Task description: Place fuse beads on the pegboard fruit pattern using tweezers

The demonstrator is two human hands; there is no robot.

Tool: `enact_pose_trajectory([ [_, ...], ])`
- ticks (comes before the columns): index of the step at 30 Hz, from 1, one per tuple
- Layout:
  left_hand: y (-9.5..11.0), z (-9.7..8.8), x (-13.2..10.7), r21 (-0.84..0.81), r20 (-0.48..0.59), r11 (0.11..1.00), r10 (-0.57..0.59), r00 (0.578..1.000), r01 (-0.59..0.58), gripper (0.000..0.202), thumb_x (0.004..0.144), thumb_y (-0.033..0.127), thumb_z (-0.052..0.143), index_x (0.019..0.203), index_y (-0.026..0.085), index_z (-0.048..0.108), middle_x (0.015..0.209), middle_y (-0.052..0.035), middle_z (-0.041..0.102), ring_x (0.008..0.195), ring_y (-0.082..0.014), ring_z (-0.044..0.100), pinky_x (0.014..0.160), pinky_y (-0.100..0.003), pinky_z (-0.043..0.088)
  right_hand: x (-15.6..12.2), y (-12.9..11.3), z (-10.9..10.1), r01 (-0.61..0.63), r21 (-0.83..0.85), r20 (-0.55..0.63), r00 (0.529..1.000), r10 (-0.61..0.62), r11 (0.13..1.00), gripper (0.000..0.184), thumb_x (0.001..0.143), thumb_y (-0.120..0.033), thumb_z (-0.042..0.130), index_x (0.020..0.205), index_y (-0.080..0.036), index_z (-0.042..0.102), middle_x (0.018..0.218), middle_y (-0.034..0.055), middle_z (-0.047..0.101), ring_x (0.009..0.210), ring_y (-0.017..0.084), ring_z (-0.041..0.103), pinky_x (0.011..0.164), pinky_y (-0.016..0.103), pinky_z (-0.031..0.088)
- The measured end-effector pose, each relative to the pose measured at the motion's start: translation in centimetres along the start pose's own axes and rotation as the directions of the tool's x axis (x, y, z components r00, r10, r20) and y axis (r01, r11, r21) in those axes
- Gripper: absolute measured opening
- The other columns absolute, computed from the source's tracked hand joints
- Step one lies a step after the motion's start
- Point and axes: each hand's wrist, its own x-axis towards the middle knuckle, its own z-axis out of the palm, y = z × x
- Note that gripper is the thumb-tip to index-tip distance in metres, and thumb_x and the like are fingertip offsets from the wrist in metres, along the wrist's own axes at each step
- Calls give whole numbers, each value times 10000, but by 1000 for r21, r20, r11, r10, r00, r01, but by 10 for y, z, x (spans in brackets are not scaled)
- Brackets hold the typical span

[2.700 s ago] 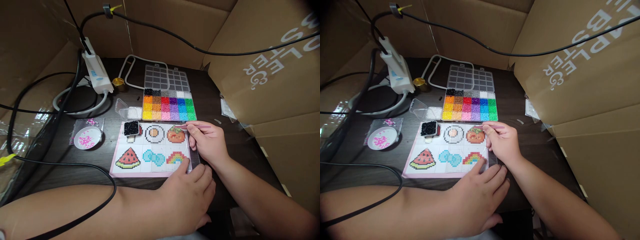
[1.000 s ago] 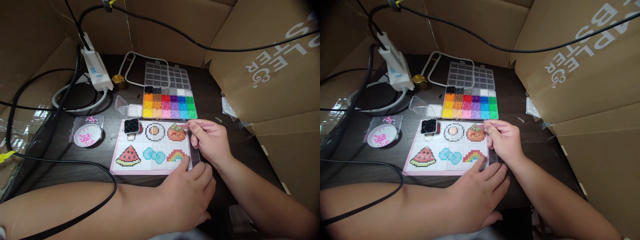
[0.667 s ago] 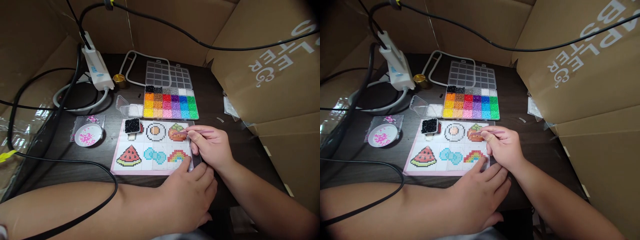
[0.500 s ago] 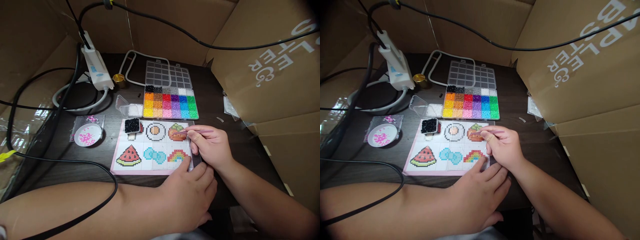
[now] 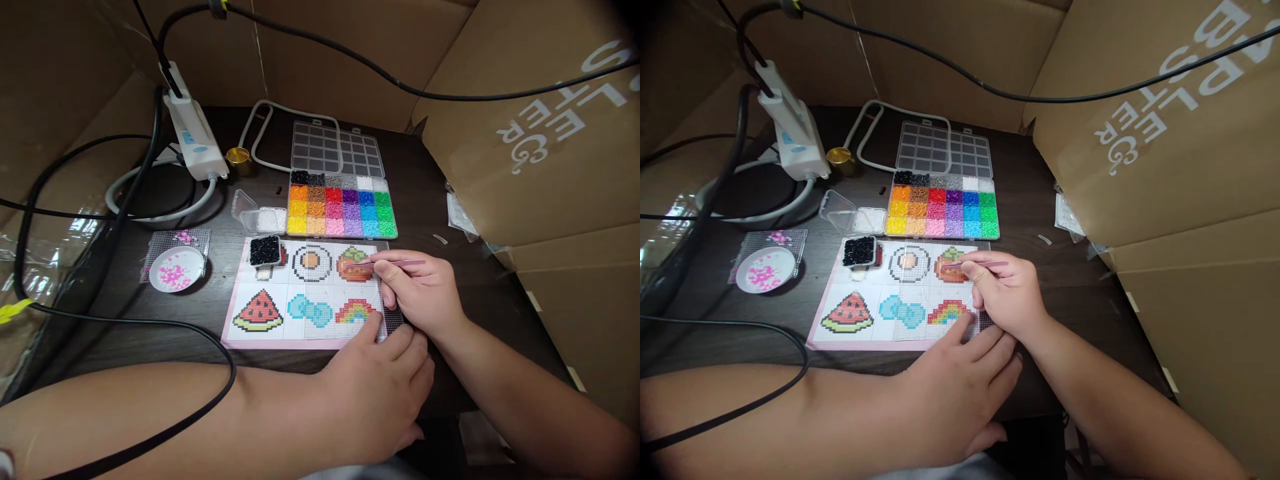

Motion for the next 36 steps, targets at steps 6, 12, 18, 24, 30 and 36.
enact_pose_trajectory([
  [6, -1, 1, -1, -7, 3, 1000, 5, 1000, -5, 701, 871, 592, 551, 1367, 99, 503, 1417, -151, 458, 1323, -330, 326, 1076, -572, 289, -1, 1, -1, -4, 13, -14, 1000, 4, 1000, 195, 871, -325, 671, 906, -149, 748, 424, -33, 538, 384, 83, 469, 413, 210, 406],
  [12, -1, 2, 0, -1, -2, 1000, -4, 1000, 4, 708, 864, 619, 544, 1351, 106, 514, 1395, -161, 479, 1278, -316, 365, 1052, -584, 302, 2, 2, -2, 14, 55, -50, 999, -11, 998, 213, 872, -344, 676, 899, -141, 733, 411, -32, 532, 360, 75, 451, 382, 194, 380],
  [18, -2, 5, 1, 24, -19, 1000, 5, 1000, -5, 718, 837, 651, 559, 1316, 117, 544, 1391, -159, 490, 1231, -299, 403, 1020, -558, 347, 9, 6, -6, 68, 150, -109, 993, -52, 986, 210, 856, -357, 699, 927, -162, 732, 493, -8, 607, 366, 70, 455, 369, 190, 362],
  [24, -4, 11, -1, 114, -74, 993, 53, 996, -45, 713, 893, 666, 452, 1333, 113, 540, 1377, -161, 507, 1243, -310, 399, 973, -572, 390, 20, 0, -7, 127, 209, -249, 966, -73, 970, 220, 828, -359, 725, 936, -167, 728, 574, 12, 659, 384, 76, 457, 360, 204, 357],
  [30, -3, 24, -3, 189, -148, 981, 74, 986, -46, 603, 996, 517, 289, 1330, 93, 559, 1388, -184, 510, 1245, -328, 427, 929, -576, 401, 44, -28, 12, 167, 159, -264, 957, -121, 973, 271, 798, -396, 735, 919, -154, 725, 613, 29, 685, 376, 81, 469, 350, 212, 387],
  [36, -3, 32, -1, 183, -241, 983, 56, 969, -11, 459, 1011, 313, 278, 1237, 137, 637, 1329, -132, 575, 1206, -303, 465, 908, -564, 398, 85, -32, 49, 187, 95, -195, 967, -166, 978, 318, 787, -416, 716, 916, -126, 727, 499, 1, 622, 392, 111, 528, 388, 228, 462],
])
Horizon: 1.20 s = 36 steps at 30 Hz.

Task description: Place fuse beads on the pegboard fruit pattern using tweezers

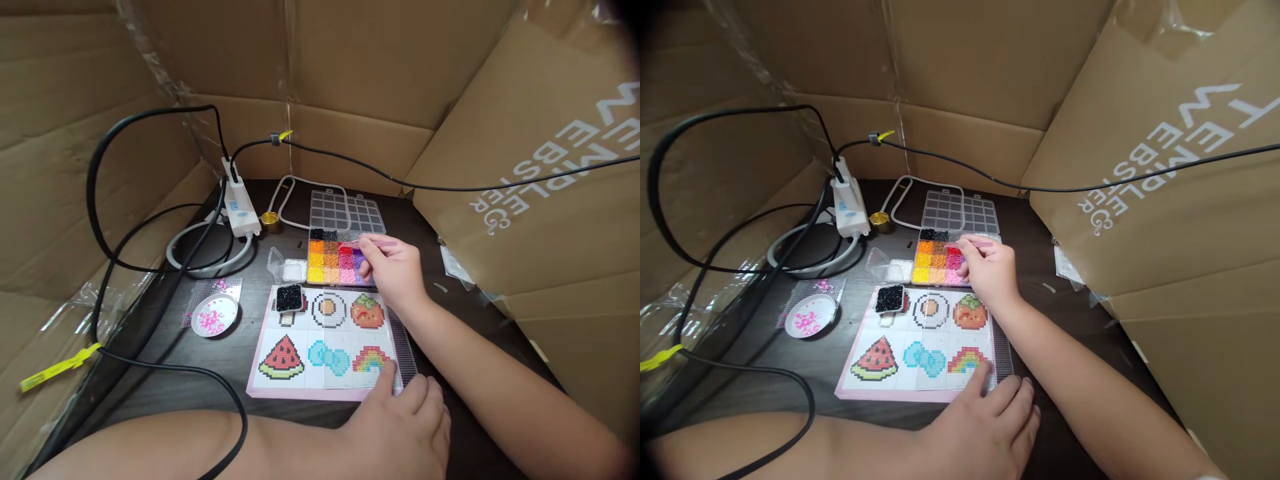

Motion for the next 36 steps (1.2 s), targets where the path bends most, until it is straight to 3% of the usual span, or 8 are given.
enact_pose_trajectory([
  [5, 0, 0, 2, -10, -39, 1000, -30, 999, 30, 411, 1004, 270, 310, 1187, 172, 664, 1286, -103, 605, 1166, -277, 489, 909, -535, 394, 9, 10, 16, -56, -3, -4, 998, 56, 998, 345, 764, -419, 719, 924, -113, 721, 511, 8, 636, 383, 106, 526, 373, 215, 468],
  [16, -1, -6, 3, -12, -20, 999, -34, 999, 34, 401, 1009, 274, 313, 1198, 174, 652, 1288, -99, 593, 1155, -263, 485, 912, -512, 402, 7, 9, 19, -102, -23, 1, 995, 102, 994, 298, 768, -363, 699, 914, -104, 721, 437, -29, 582, 341, 97, 506, 349, 200, 458],
  [27, 0, -4, 2, -21, -7, 1000, -21, 1000, 21, 407, 997, 274, 330, 1232, 162, 643, 1324, -131, 567, 1196, -289, 467, 923, -533, 392, 5, 12, 18, -69, -69, 17, 997, 70, 995, 287, 785, -360, 692, 895, -97, 725, 461, -15, 600, 364, 106, 534, 357, 205, 463],
  [36, -2, -7, 2, -26, 34, 1000, 3, 999, -2, 467, 997, 399, 338, 1264, 143, 624, 1352, -155, 546, 1196, -310, 455, 907, -559, 414, 5, 10, 18, -90, -53, -2, 996, 90, 995, 267, 776, -345, 688, 889, -105, 719, 439, -28, 577, 349, 98, 510, 348, 199, 456],
])
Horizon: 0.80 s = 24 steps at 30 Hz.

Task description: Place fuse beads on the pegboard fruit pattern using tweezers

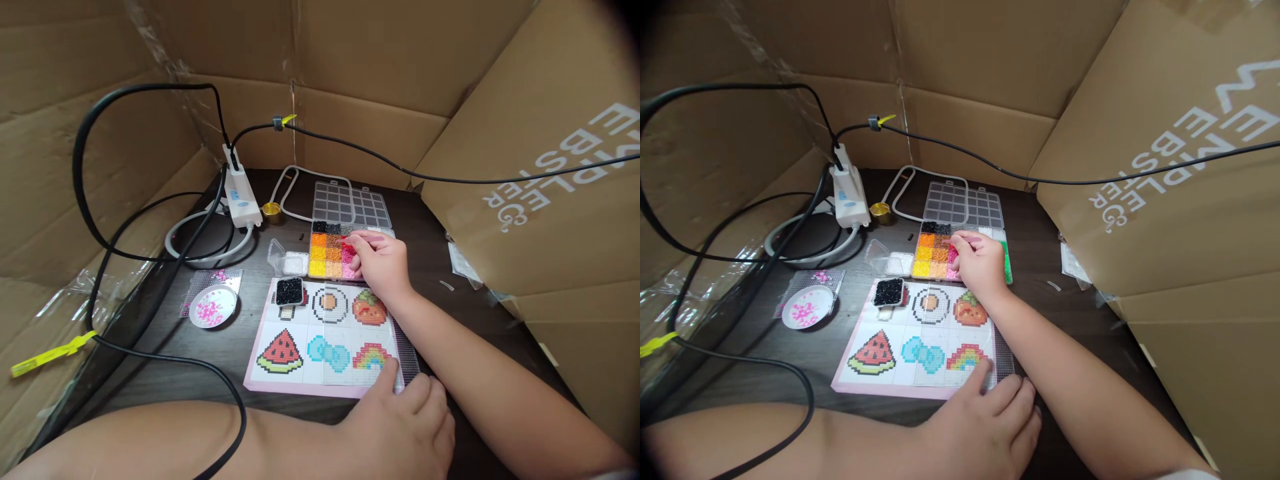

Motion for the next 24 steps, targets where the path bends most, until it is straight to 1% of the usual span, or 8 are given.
enact_pose_trajectory([
  [7, 2, 1, -1, 9, 16, 1000, 12, 1000, -12, 551, 953, 527, 418, 1289, 134, 608, 1376, -169, 518, 1207, -329, 437, 915, -568, 411, 1, 1, 0, 4, 3, -1, 1000, -4, 1000, 245, 764, -336, 691, 862, -114, 716, 437, -28, 580, 341, 103, 513, 341, 204, 452],
  [12, 1, 0, -1, 5, 5, 1000, 6, 1000, -6, 502, 984, 459, 364, 1280, 138, 611, 1367, -163, 525, 1205, -317, 444, 914, -561, 414, 1, 2, 0, 7, 12, -9, 1000, -7, 1000, 236, 764, -334, 693, 853, -117, 717, 440, -30, 584, 344, 101, 514, 346, 203, 462],
  [17, 1, -2, -1, 6, 21, 1000, 4, 1000, -4, 502, 981, 464, 376, 1286, 141, 609, 1359, -169, 533, 1193, -310, 457, 931, -544, 408, 1, 2, -1, 21, 13, -16, 1000, -21, 1000, 258, 779, -359, 688, 863, -117, 717, 464, -20, 599, 353, 98, 504, 356, 215, 463],
  [19, 1, -5, 0, 0, 42, 1000, 7, 999, -7, 549, 965, 518, 393, 1297, 133, 600, 1363, -170, 530, 1201, -314, 447, 929, -546, 413, 0, 1, -3, 48, 35, -17, 999, -48, 998, 271, 788, -377, 687, 872, -120, 714, 505, -2, 631, 365, 96, 506, 365, 219, 459],
  [22, 1, -9, 1, -27, 96, 1000, 17, 995, -14, 687, 899, 638, 454, 1326, 113, 572, 1388, -170, 512, 1233, -328, 418, 938, -564, 412, -4, -7, -11, 121, 77, -36, 992, -118, 990, 268, 806, -392, 684, 866, -132, 708, 601, 31, 684, 391, 93, 514, 377, 225, 447],
  [24, 1, -10, 1, -48, 123, 999, 21, 992, -15, 723, 874, 650, 492, 1340, 101, 558, 1399, -170, 505, 1251, -332, 404, 961, -578, 396, -10, -16, -20, 143, 90, -43, 989, -140, 986, 264, 815, -401, 683, 851, -140, 703, 638, 43, 697, 400, 95, 512, 374, 233, 439],
])
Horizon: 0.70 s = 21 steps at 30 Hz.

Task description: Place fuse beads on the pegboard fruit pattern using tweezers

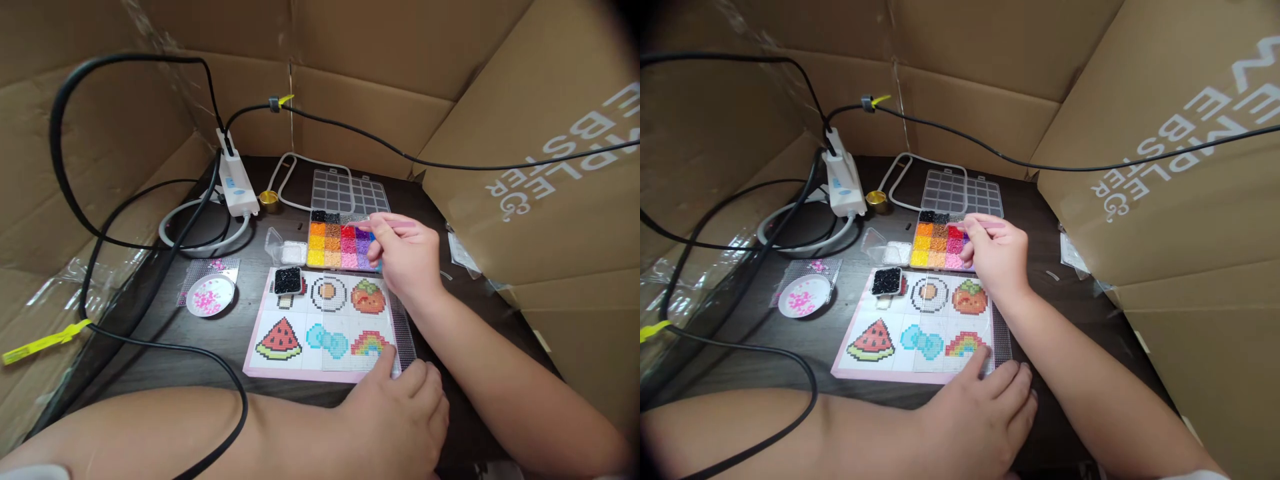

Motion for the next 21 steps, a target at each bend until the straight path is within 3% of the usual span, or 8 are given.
enact_pose_trajectory([
  [6, 0, 0, 0, -61, 20, 998, -21, 1000, 22, 701, 887, 601, 503, 1369, 92, 530, 1436, -177, 470, 1296, -339, 360, 1018, -596, 335, -36, -28, -37, -152, 43, 34, 988, 150, 987, 241, 778, -401, 745, 849, -174, 709, 736, 59, 728, 350, 66, 441, 303, 217, 344],
  [11, 1, -3, 0, -86, 7, 996, -32, 999, 32, 678, 871, 585, 547, 1345, 100, 551, 1399, -174, 495, 1252, -324, 388, 1025, -598, 325, -70, -13, -67, -300, -46, 25, 953, 301, 953, 262, 783, -411, 755, 894, -176, 720, 634, 56, 703, 347, 84, 453, 321, 221, 362],
  [16, 1, -3, 2, -96, 45, 995, -35, 998, 39, 672, 891, 576, 517, 1367, 101, 534, 1397, -156, 505, 1299, -343, 361, 1038, -594, 328, -82, 9, -72, -364, -56, 68, 928, 367, 930, 254, 820, -412, 726, 897, -170, 714, 516, 17, 638, 356, 89, 453, 354, 213, 393],
  [21, 0, -1, 4, -99, 33, 995, -28, 999, 31, 619, 906, 561, 499, 1353, 136, 559, 1399, -126, 513, 1329, -346, 351, 1072, -597, 295, -79, 13, -68, -362, -88, 118, 921, 371, 928, 245, 844, -404, 704, 901, -167, 728, 459, -12, 593, 365, 93, 471, 376, 206, 412],
])
